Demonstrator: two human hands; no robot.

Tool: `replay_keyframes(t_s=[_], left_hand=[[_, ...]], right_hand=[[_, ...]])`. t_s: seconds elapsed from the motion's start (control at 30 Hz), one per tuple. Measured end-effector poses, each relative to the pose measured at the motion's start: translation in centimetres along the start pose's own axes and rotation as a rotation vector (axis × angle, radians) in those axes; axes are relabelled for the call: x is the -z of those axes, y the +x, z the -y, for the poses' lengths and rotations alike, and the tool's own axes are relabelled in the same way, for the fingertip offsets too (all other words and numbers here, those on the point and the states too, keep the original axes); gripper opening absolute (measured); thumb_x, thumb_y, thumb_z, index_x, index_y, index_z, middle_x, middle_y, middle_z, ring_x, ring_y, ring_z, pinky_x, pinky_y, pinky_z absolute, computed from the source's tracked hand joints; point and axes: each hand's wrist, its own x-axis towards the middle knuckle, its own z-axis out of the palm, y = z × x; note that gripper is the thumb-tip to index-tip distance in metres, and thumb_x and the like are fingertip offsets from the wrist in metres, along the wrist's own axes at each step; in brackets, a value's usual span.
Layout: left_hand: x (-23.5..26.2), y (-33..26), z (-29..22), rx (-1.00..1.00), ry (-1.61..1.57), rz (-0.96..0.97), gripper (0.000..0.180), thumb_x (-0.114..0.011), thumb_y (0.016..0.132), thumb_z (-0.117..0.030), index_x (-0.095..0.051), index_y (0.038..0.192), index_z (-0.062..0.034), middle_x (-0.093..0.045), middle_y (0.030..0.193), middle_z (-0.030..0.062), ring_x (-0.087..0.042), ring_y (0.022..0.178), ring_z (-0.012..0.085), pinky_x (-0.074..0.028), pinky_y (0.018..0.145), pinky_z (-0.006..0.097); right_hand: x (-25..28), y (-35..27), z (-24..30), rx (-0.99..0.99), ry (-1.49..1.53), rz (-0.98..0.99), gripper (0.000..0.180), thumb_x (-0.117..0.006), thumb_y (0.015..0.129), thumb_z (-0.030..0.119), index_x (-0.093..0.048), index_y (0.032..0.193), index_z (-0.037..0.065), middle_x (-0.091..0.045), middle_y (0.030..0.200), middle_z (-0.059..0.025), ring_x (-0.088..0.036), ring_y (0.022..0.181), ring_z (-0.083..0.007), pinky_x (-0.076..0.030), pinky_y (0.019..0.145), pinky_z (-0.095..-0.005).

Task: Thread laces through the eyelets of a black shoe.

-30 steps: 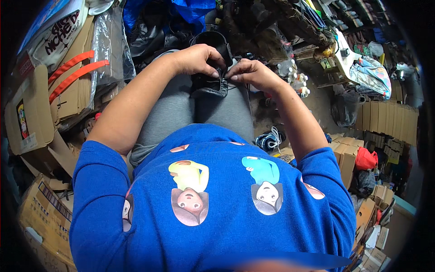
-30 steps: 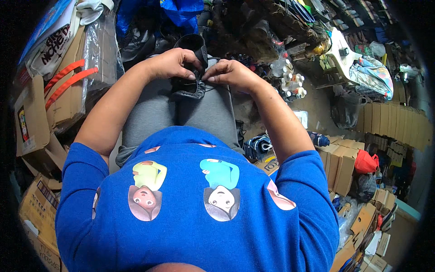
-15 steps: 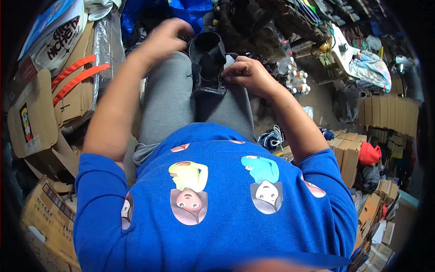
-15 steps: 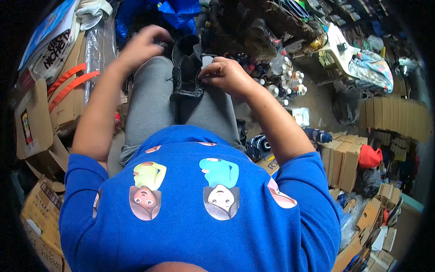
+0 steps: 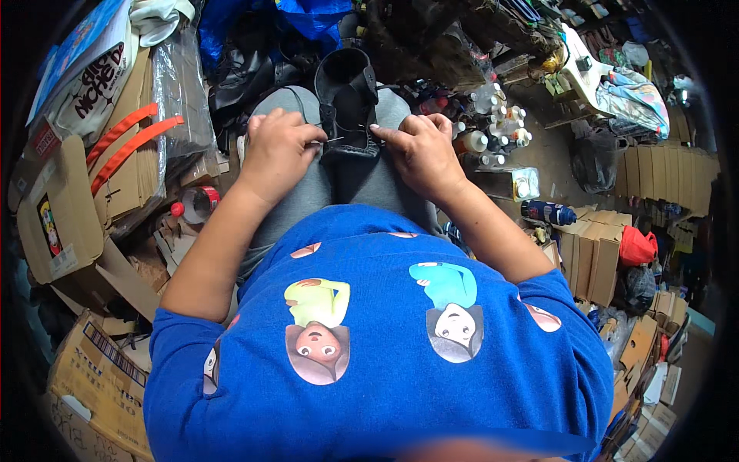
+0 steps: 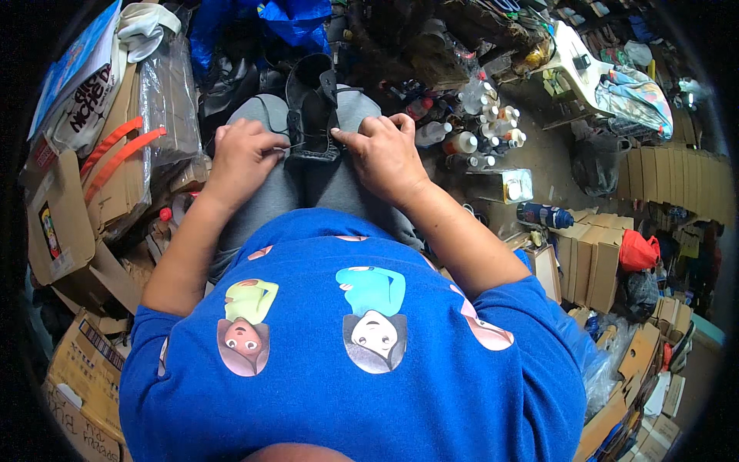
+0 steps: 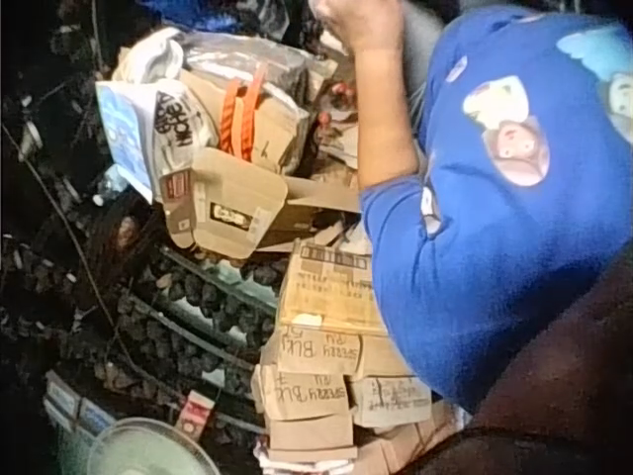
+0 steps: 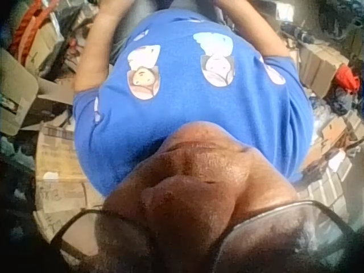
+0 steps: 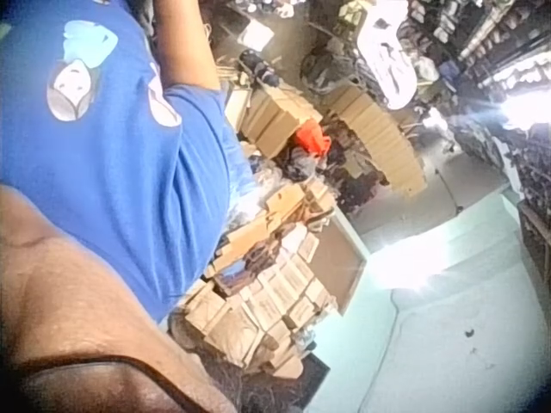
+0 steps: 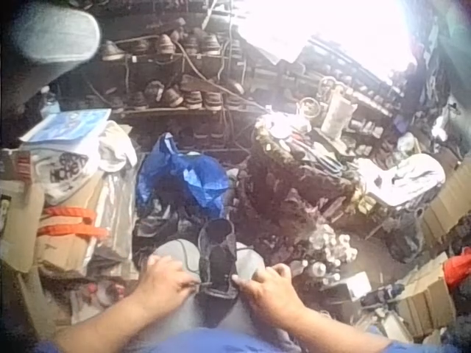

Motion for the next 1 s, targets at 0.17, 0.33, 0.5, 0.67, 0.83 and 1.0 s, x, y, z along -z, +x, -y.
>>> replay_keyframes(t_s=[0.17,0.33,0.5,0.67,0.83,1.0], left_hand=[[-1.6,1.4,-0.3,-0.041,0.130,-0.141,0.015,-0.071,0.069,-0.013,-0.071,0.084,-0.0169,-0.056,0.075,0.0010,-0.052,0.080,0.0200,-0.034,0.077,0.036],[-2.8,2.3,0.3,-0.011,-0.199,-0.013,0.018,-0.071,0.070,-0.014,-0.072,0.087,-0.0206,-0.050,0.071,-0.0001,-0.049,0.079,0.0172,-0.032,0.076,0.034],[-3.0,2.4,0.3,0.014,-0.185,0.013,0.019,-0.070,0.071,-0.013,-0.072,0.088,-0.0218,-0.048,0.069,-0.0007,-0.049,0.078,0.0172,-0.031,0.076,0.033],[-2.7,2.5,0.2,0.066,-0.169,0.075,0.015,-0.069,0.072,-0.015,-0.073,0.085,-0.0219,-0.054,0.074,-0.0016,-0.052,0.084,0.0175,-0.031,0.080,0.035],[-2.8,2.6,0.4,0.053,-0.151,0.103,0.016,-0.067,0.073,-0.015,-0.073,0.086,-0.0214,-0.055,0.075,-0.0014,-0.052,0.085,0.0177,-0.029,0.081,0.035],[-2.8,2.7,0.2,0.060,-0.158,0.113,0.014,-0.067,0.074,-0.017,-0.073,0.086,-0.0215,-0.057,0.075,-0.0015,-0.053,0.086,0.0173,-0.029,0.082,0.035]], right_hand=[[0.3,0.9,-2.2,-0.047,0.228,0.146,0.043,-0.059,0.072,0.001,-0.068,0.109,0.021,-0.054,0.078,-0.0053,-0.054,0.081,-0.0224,-0.040,0.082,-0.0350],[0.5,3.3,-5.7,-0.059,0.560,0.371,0.035,-0.057,0.078,0.000,-0.070,0.105,0.018,-0.054,0.080,-0.0041,-0.051,0.085,-0.0180,-0.042,0.081,-0.0300],[0.9,5.0,-6.2,-0.008,0.597,0.436,0.025,-0.058,0.083,0.005,-0.071,0.101,0.016,-0.055,0.082,-0.0045,-0.052,0.086,-0.0193,-0.042,0.080,-0.0306],[1.3,5.3,-5.9,-0.021,0.619,0.473,0.023,-0.058,0.083,0.007,-0.071,0.100,0.016,-0.056,0.083,-0.0043,-0.052,0.086,-0.0193,-0.042,0.080,-0.0307],[1.0,5.2,-6.2,-0.046,0.635,0.477,0.024,-0.058,0.081,0.006,-0.071,0.099,0.015,-0.056,0.083,-0.0040,-0.052,0.086,-0.0189,-0.042,0.081,-0.0302],[1.1,5.4,-6.1,-0.059,0.638,0.502,0.026,-0.059,0.080,0.004,-0.072,0.100,0.015,-0.055,0.082,-0.0029,-0.050,0.086,-0.0179,-0.041,0.082,-0.0293]])
